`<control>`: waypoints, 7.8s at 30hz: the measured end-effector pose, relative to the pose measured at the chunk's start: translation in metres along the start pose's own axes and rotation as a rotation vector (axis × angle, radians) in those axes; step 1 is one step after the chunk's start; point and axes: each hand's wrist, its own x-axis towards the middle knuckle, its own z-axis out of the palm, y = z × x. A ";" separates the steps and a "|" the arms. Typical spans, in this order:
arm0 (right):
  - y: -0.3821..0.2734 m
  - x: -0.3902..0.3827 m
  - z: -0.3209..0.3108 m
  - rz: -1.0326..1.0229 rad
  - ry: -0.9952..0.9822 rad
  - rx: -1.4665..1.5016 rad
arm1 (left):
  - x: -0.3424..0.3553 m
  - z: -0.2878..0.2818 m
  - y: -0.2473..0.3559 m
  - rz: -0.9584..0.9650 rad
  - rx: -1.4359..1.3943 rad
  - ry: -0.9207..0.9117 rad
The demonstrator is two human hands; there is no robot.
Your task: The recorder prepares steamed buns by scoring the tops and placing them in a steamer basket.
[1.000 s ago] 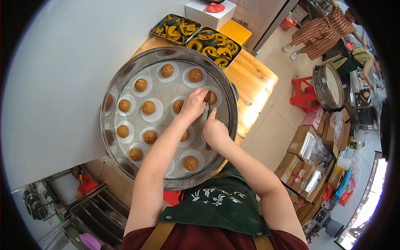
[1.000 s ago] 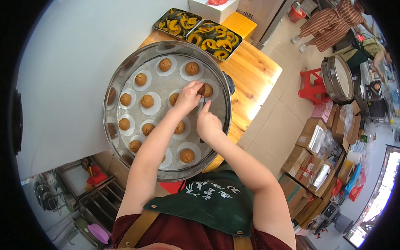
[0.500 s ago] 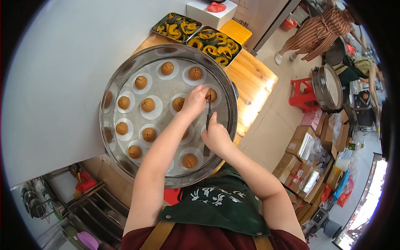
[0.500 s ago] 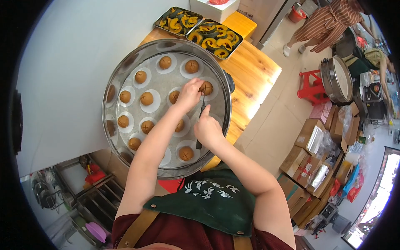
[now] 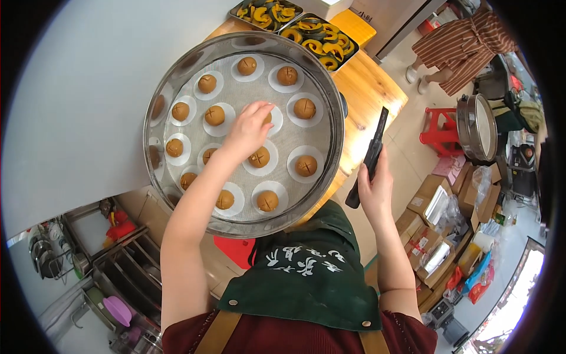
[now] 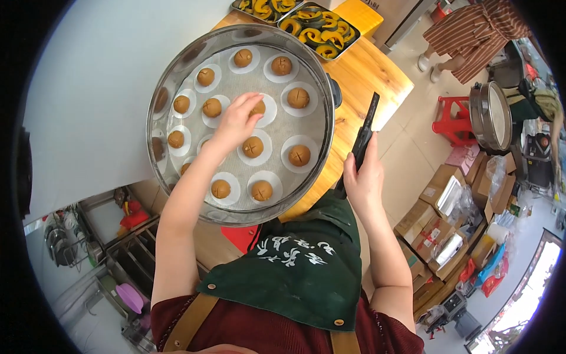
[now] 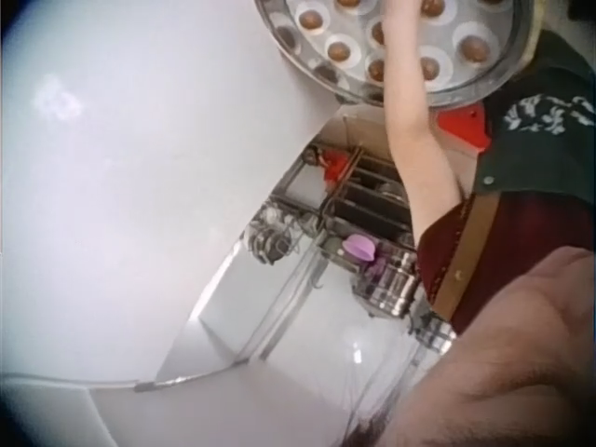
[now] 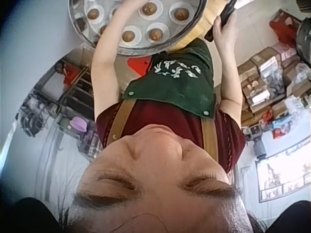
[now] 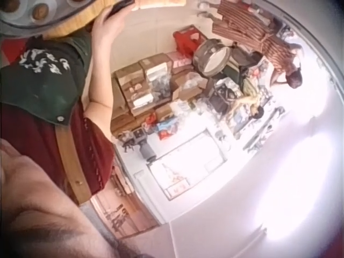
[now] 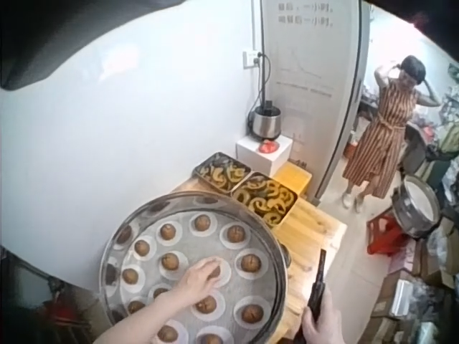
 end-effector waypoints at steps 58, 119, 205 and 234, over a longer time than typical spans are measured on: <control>0.055 0.042 0.060 0.149 -0.168 0.790 | -0.237 0.151 0.104 -0.882 -1.633 0.770; 0.053 0.046 0.077 -0.363 -0.137 0.370 | -0.243 0.030 0.068 -1.133 -1.120 0.929; 0.347 -0.033 -0.021 0.717 0.046 0.017 | -0.269 0.232 0.023 -1.416 -0.552 0.649; 0.440 -0.120 -0.093 0.645 -0.082 0.223 | -0.466 0.336 0.203 -1.786 -0.935 0.485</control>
